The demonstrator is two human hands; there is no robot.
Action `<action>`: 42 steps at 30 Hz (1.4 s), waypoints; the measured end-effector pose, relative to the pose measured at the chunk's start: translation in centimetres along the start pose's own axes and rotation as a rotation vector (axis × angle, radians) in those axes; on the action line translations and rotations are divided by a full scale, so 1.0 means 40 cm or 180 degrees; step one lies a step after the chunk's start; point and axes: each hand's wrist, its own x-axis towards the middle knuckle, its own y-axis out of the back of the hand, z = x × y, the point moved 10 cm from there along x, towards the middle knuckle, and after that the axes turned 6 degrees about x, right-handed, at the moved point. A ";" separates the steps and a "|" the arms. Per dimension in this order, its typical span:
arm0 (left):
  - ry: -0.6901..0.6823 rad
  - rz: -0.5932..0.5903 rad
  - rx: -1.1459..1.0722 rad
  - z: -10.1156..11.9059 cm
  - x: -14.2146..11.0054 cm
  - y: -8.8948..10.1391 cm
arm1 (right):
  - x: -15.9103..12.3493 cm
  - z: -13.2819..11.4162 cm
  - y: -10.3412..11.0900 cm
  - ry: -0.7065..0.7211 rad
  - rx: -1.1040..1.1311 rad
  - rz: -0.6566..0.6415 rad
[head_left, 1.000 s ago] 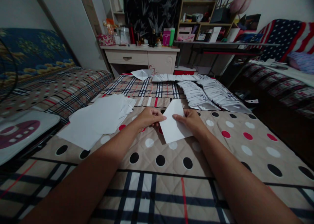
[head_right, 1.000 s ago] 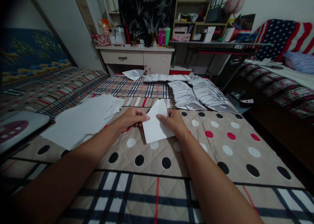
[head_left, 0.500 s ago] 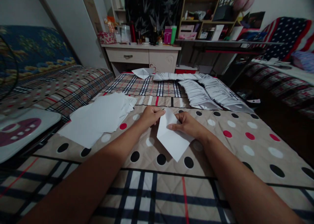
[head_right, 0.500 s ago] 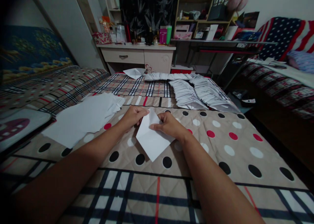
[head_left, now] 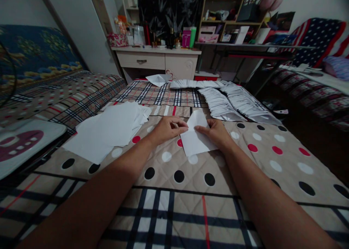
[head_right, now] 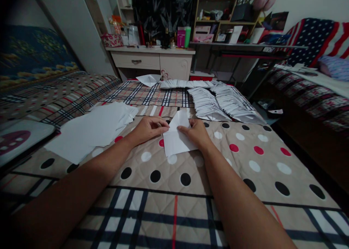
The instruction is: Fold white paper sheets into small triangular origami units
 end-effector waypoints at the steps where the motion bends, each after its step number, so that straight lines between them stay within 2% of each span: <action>1: -0.0120 -0.0246 0.0022 0.009 -0.004 -0.015 | 0.001 0.003 0.004 0.0002 -0.0007 0.0037; 4: -0.0514 -0.0833 0.0182 0.031 -0.018 -0.051 | 0.006 0.004 0.009 0.0101 -0.0228 0.0087; 6: -0.0726 -0.1037 0.0385 0.040 -0.025 -0.064 | 0.009 -0.009 0.024 0.0314 -0.0741 0.0278; 9: -0.0931 -0.1126 0.0714 0.053 -0.030 -0.075 | 0.003 -0.056 0.060 0.0728 -0.1464 0.0749; 12: -0.1003 -0.1088 0.0902 0.063 -0.032 -0.080 | -0.016 -0.123 0.086 0.1117 -0.1593 0.0911; 14: -0.0995 -0.1030 0.0956 0.063 -0.031 -0.080 | -0.027 -0.157 0.071 0.1198 -0.1736 0.0524; 17: -0.0949 -0.0949 0.0884 0.053 -0.026 -0.077 | -0.056 -0.150 -0.017 0.0984 -0.2181 -0.0845; 18: -0.0923 -0.0921 0.0814 0.048 -0.024 -0.074 | -0.070 -0.142 -0.038 0.0901 -0.2300 -0.1149; 20: -0.0842 -0.0878 0.0664 0.035 -0.019 -0.069 | -0.087 -0.132 -0.057 0.0862 -0.2591 -0.1326; 24: -0.0655 -0.0863 0.0432 0.012 -0.014 -0.061 | -0.095 -0.122 -0.077 0.0981 -0.3008 -0.1308; 30: -0.0456 -0.0875 0.0380 0.002 -0.011 -0.060 | -0.087 -0.125 -0.070 0.0843 -0.2823 -0.1290; 36: -0.0288 -0.0605 0.0428 0.003 -0.005 -0.050 | -0.062 -0.113 -0.057 0.0752 -0.2156 -0.1220; 38: -0.0254 -0.0556 0.0393 0.000 -0.003 -0.050 | -0.053 -0.093 -0.048 0.0561 -0.1918 -0.1187; 42: -0.0121 -0.0479 0.0346 -0.014 0.000 -0.054 | -0.051 -0.040 -0.033 -0.0133 -0.1509 -0.1181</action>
